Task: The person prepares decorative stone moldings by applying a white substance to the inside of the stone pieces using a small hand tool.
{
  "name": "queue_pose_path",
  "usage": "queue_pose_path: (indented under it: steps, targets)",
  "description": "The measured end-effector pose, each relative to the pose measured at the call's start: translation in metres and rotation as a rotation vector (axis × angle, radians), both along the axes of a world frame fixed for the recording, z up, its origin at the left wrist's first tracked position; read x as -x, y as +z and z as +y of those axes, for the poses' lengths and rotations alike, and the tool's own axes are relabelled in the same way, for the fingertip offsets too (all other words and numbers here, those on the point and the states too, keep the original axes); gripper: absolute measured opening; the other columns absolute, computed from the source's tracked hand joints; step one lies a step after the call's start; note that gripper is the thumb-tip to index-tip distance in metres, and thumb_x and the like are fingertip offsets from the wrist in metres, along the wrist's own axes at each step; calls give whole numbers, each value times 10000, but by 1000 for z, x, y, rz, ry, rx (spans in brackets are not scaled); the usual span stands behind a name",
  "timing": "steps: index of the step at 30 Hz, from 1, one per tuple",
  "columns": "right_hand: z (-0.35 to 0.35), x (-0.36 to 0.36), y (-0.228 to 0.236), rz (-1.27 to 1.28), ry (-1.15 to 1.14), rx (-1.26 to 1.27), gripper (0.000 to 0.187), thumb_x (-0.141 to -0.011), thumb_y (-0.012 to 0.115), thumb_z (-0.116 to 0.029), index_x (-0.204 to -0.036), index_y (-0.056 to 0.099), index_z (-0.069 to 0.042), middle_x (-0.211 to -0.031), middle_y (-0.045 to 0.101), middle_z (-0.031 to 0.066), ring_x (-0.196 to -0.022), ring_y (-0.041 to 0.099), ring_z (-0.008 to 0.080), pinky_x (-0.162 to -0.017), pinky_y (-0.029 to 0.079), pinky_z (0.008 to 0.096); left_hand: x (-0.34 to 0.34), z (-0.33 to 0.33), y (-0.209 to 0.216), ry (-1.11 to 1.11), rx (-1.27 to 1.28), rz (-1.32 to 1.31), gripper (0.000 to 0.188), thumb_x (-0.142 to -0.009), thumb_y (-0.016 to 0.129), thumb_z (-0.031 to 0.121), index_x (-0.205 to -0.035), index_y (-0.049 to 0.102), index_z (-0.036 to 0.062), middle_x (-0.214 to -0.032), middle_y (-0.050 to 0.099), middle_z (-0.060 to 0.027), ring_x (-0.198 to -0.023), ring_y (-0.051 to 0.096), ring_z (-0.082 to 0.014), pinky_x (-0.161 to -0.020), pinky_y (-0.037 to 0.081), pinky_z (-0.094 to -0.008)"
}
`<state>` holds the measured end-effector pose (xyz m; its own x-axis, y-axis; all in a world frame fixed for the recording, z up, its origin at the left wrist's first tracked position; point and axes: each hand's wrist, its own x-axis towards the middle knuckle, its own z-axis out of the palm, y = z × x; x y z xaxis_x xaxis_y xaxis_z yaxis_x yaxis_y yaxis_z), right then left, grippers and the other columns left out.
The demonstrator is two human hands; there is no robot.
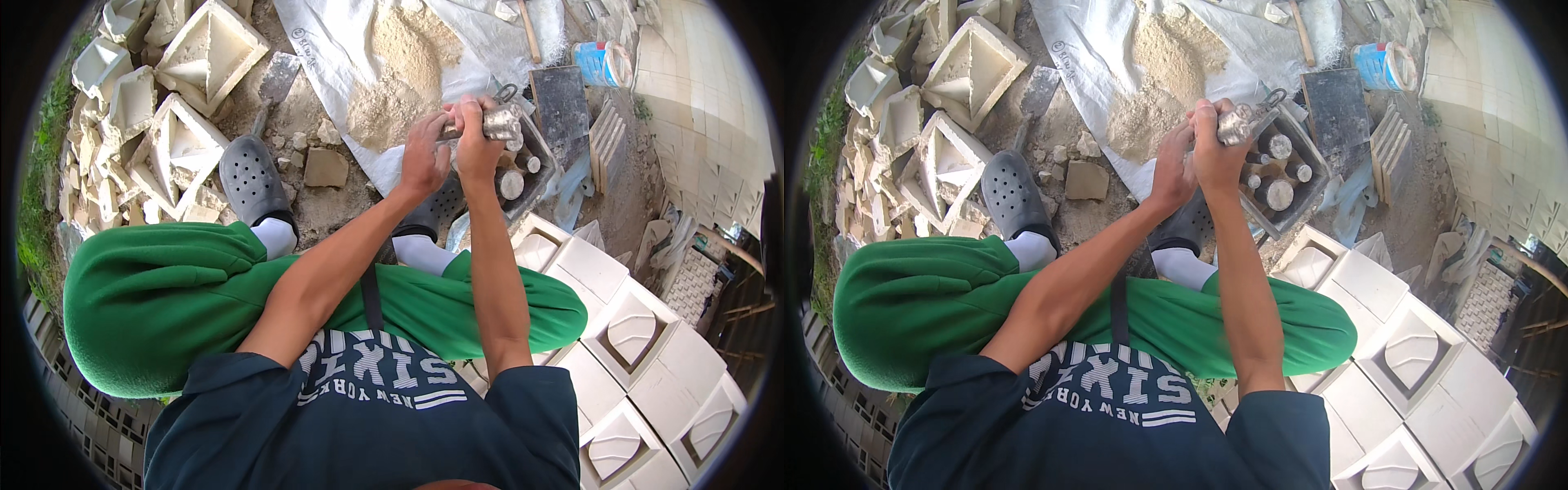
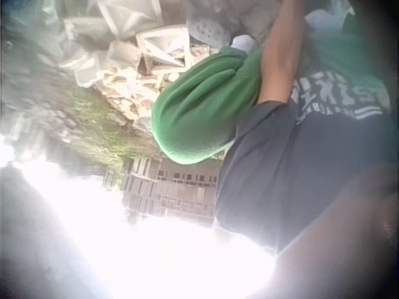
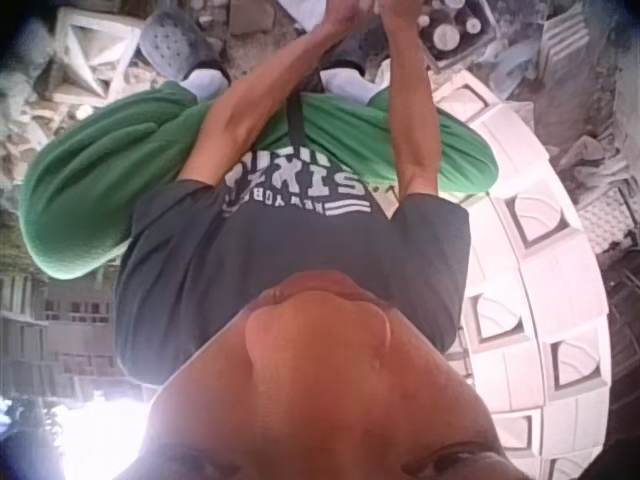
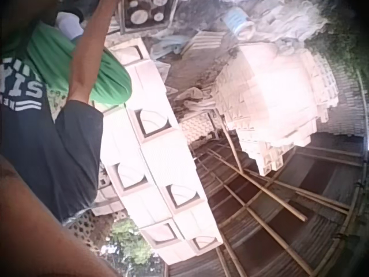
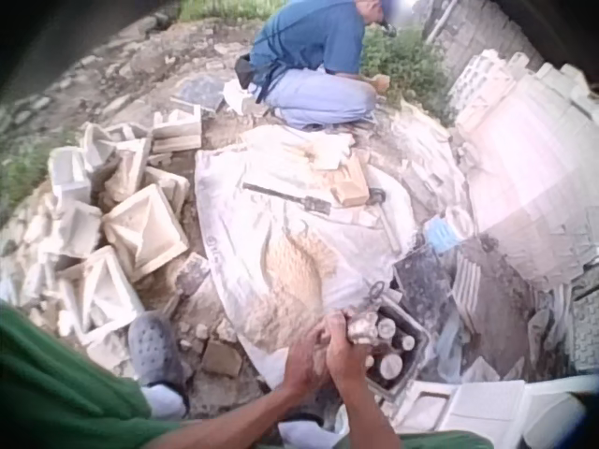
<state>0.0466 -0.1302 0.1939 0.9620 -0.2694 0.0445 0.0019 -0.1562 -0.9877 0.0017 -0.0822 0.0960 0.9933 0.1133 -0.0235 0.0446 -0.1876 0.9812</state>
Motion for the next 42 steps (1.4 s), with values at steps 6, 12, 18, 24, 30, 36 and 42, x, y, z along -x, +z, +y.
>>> queue_pose_path:
  steps: [6, 12, 18, 24, 30, 36, 42]
  targets:
    - [-38, 18, 114, 101, 468, 978, 415, -767, 631, -361, -1056, 568, -69, -897, 618, 179, -901, 580, 339, -788, 451, 398, -49, 12, 40, -218, 181, -126, 205, -790, 604, 215, -830, 552, 21, -736, 520, -106, -656, 485, -211, -598, 386, -335]
    - [-133, 42, 155, 523, 254, 971, 481, -805, 580, -415, -1141, 546, -73, -988, 630, 162, -917, 599, 276, -756, 460, 373, -86, 11, 28, -203, 507, -6, 344, -835, 544, 207, -536, 424, 88, -468, 374, 32, -396, 315, -79, -384, 233, -271]
    - [-148, 64, 212, 481, 54, 1002, 525, -829, 575, -404, -1239, 482, -91, -1102, 605, 120, -1029, 553, 280, -885, 409, 350, -107, 21, 105, -223, 580, -14, 355, -798, 469, 177, -483, 316, 115, -436, 279, 14, -388, 244, -90, -383, 196, -265]
    - [-101, 59, 256, 400, -8, 1103, 593, -775, 608, -452, -1201, 511, -51, -1076, 603, 177, -1028, 574, 277, -869, 448, 367, -115, 20, 26, -226, 509, -58, 341, -807, 435, 85, -502, 285, 110, -464, 288, 34, -389, 242, -58, -360, 190, -237]
    - [-106, 52, 259, 460, -15, 1092, 589, -780, 599, -456, -1189, 514, -42, -1077, 601, 178, -1031, 570, 287, -857, 450, 361, -118, 21, 80, -255, 516, -38, 325, -799, 409, 173, -504, 292, 105, -466, 257, 26, -409, 212, -69, -381, 166, -255]
    - [-101, 40, 257, 468, 60, 1071, 554, -792, 589, -453, -1171, 525, -54, -1070, 593, 191, -1011, 568, 316, -843, 446, 359, -112, 15, 27, -226, 446, -71, 318, -801, 468, 68, -523, 315, 86, -476, 307, 33, -398, 253, -56, -375, 184, -241]
    - [-105, 49, 259, 374, 123, 1053, 572, -804, 560, -482, -1174, 517, -47, -1043, 604, 182, -984, 578, 311, -820, 454, 369, -112, 21, 86, -231, 486, -89, 325, -793, 473, 67, -511, 314, 90, -473, 303, 37, -398, 236, -52, -365, 173, -248]
